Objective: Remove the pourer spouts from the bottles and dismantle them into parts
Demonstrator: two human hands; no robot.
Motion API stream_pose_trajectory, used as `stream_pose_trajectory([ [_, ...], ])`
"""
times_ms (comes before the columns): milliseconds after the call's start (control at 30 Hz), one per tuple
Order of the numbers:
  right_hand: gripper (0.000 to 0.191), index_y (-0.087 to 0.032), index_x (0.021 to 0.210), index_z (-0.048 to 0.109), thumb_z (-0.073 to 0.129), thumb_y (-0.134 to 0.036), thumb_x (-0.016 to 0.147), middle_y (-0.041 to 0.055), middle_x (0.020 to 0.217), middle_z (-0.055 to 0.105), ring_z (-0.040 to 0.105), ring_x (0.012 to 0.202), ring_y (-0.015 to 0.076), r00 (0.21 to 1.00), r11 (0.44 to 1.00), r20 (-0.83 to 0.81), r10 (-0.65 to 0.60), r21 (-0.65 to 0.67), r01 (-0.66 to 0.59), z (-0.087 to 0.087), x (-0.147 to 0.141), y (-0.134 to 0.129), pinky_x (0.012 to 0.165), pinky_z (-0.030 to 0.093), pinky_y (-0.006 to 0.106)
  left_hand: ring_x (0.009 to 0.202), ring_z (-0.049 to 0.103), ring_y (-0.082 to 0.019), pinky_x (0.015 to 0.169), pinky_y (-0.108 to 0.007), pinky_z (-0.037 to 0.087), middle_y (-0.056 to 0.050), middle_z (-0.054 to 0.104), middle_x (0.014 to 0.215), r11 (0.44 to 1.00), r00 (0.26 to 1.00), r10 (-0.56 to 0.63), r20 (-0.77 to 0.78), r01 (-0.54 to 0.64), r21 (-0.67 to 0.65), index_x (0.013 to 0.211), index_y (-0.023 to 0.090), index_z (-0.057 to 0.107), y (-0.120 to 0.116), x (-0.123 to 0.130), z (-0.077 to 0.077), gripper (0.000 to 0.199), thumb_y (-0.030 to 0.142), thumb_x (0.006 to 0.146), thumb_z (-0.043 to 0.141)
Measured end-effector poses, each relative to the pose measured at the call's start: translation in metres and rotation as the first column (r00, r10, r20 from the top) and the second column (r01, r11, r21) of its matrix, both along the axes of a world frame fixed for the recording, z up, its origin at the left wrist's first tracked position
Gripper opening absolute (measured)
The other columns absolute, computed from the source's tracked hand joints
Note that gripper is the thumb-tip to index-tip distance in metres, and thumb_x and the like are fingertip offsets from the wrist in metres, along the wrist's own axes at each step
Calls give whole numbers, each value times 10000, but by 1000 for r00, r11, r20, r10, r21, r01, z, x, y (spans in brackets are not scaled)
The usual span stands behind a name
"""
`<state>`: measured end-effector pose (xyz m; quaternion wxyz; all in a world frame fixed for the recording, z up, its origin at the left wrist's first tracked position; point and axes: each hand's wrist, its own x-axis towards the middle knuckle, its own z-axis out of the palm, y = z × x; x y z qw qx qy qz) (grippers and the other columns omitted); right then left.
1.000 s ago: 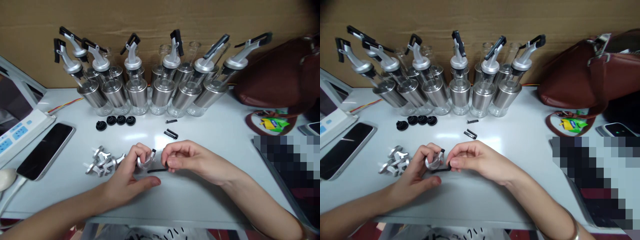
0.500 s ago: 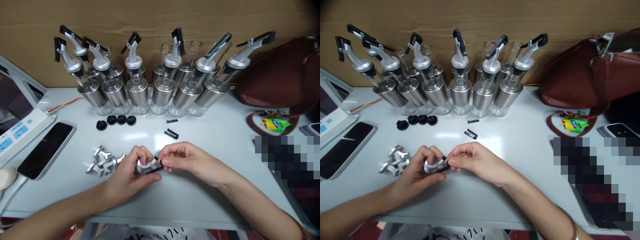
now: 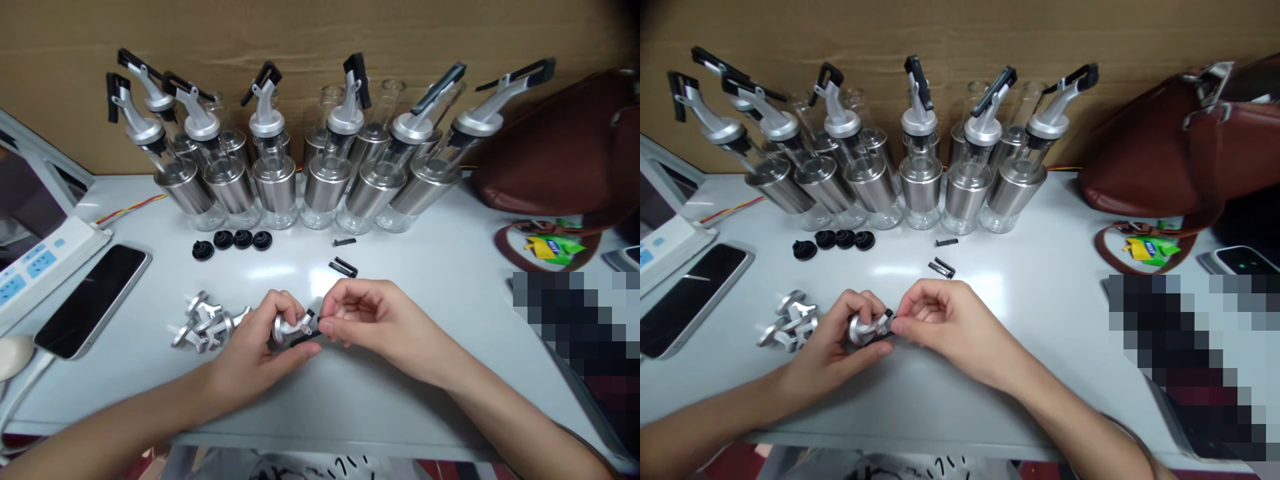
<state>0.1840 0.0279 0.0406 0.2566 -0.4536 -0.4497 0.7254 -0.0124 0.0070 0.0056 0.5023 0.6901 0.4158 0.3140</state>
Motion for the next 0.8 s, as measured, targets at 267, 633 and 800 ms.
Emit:
stream_pose_trajectory([
  [267,246,-146,699,594,765,-323,684,-56,543,470,395,521,68,1000,1000,6,15,14,-15,1,1,1,500,297,207,701,478,-140,585,-254,361,15,510,818,1000,998,-22,-67,20,-20,954,247,429,-1,-1,5,313,355,798,678],
  [633,234,-151,683,605,763,-323,677,-36,538,545,462,514,76,999,999,11,31,-34,-31,0,1,2,518,353,213,694,517,-132,586,-245,404,14,553,825,996,996,-33,-87,40,82,962,247,445,1,0,7,269,285,804,659],
  [800,243,-145,685,609,783,-313,659,-40,524,555,472,511,72,999,997,-17,37,-62,-38,-1,-1,2,519,356,207,686,536,-125,595,-237,417,12,569,831,987,997,-17,-79,30,160,960,242,440,2,2,6,253,194,797,627],
])
